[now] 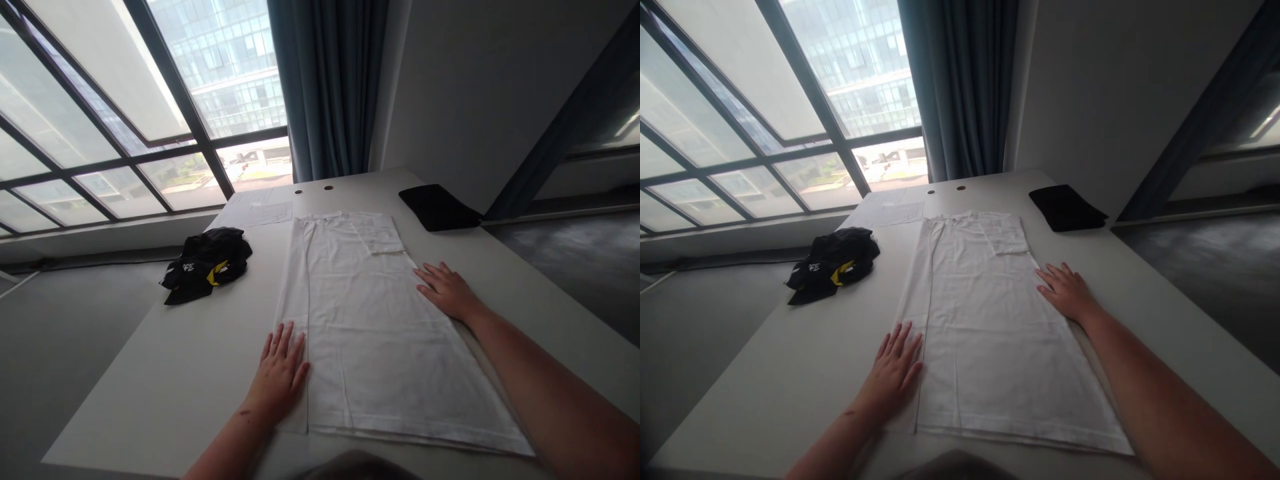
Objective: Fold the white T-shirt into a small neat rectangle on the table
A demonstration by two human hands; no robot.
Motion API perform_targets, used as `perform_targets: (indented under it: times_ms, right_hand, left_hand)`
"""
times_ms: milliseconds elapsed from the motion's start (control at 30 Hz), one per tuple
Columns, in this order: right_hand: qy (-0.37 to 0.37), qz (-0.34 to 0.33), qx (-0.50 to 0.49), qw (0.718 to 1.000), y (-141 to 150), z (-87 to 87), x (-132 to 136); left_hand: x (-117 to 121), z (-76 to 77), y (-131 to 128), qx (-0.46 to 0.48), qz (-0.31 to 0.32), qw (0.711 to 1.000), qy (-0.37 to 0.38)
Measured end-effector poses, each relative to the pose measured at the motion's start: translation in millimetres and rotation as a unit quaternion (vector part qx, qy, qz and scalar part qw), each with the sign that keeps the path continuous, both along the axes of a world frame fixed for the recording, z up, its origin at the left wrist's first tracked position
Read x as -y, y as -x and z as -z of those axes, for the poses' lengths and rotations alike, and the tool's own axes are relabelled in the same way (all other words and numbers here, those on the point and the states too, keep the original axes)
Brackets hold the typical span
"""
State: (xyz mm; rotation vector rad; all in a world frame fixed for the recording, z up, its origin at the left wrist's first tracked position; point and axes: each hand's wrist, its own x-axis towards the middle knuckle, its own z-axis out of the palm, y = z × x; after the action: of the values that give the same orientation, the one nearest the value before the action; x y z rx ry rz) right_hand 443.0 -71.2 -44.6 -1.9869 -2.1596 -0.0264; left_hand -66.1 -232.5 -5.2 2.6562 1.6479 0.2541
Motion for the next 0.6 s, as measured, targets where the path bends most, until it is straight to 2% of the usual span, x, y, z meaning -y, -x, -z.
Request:
perform_targets:
  times_ms: [167, 400, 600]
  right_hand:
    - [0.006, -0.003, -0.008, 1.0, -2.4, 2.1, -1.0]
    - [0.026, 0.007, -0.016, 0.999, 5.4, -7.3, 1.5]
    - [0.016, -0.025, -0.082, 0.996, 2.5, -15.2, 7.2]
  left_hand:
    - [15.9, 4.0, -18.3, -0.02, 0.08, 0.996, 0.013]
    - [12.2, 0.3, -13.3, -0.048, 0.091, 0.995, 0.017]
    - [6.6, -2.6, -3.4, -0.058, 0.096, 0.993, 0.026]
